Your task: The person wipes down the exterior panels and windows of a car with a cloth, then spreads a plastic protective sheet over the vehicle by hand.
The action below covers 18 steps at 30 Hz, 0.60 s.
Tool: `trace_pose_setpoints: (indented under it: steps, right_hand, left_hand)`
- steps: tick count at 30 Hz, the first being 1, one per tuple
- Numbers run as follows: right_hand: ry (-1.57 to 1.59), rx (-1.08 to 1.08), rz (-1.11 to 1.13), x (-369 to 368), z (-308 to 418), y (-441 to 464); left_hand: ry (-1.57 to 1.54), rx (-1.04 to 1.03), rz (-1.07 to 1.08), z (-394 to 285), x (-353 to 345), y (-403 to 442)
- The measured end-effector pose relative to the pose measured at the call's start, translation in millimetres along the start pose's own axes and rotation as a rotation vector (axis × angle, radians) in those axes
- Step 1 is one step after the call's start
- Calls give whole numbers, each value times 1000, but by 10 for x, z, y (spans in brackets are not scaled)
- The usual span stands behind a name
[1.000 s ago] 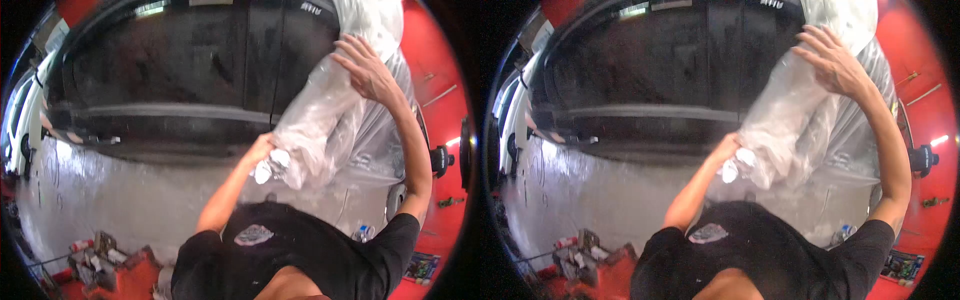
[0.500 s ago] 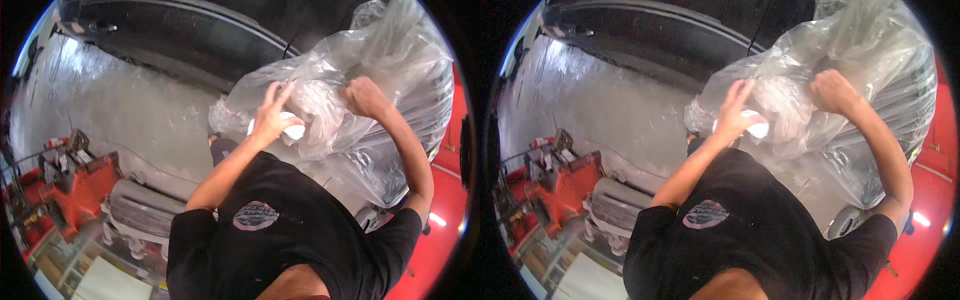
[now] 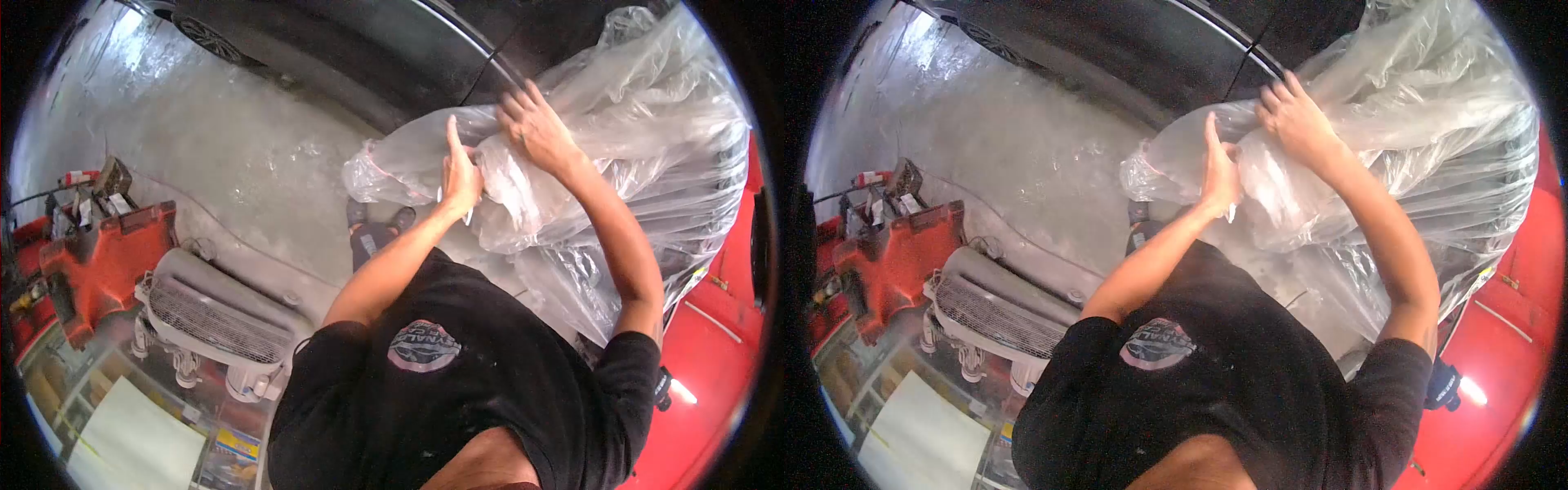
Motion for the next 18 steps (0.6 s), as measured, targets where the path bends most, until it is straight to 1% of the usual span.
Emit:
trace_pose_setpoints:
  steps: [1,2,3,5,6,7,9,10,13,14,16,17,18]
  right_hand:
    - [88,-18,168,-80,4,-119]
    - [178,-38,343,-152,34,-267]
    - [153,-63,365,-168,50,-380]
    - [95,-123,394,-236,35,-563]
    - [104,-144,310,-376,-58,-626]
    - [187,-215,262,-296,-54,-541]
    - [350,-355,159,-107,24,-267]
    - [452,-362,91,-113,86,-214]
    - [373,-338,242,-591,442,-187]
    - [248,-262,220,-720,563,-203]
    - [120,-85,235,-631,673,-108]
    - [54,6,241,-596,728,-86]
    - [56,64,232,-683,770,-128]
  left_hand:
    - [-61,27,15,12,37,36]
    - [-26,56,70,149,-50,116]
    - [8,78,129,340,-181,160]
    - [113,-4,413,635,-534,12]
    - [71,-14,459,664,-691,-154]
    - [31,-22,508,644,-778,-399]
    - [-57,18,607,207,-648,-697]
    - [-141,29,598,373,-793,-804]
    - [-185,60,644,258,-677,-901]
    - [-160,137,685,168,-583,-882]
    - [-115,297,760,-15,-381,-883]
    - [-99,260,751,-14,-365,-936]
    - [-83,217,741,-24,-357,-983]
Point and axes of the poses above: each hand's wrist, its own y-axis towards the middle knuckle, its own x-axis out of the back of the hand, z = x × y, the point moved 4 cm from there along y, towards the middle knuckle, and after that the axes turned 5 degrees about -x, right-handed, at the moved point
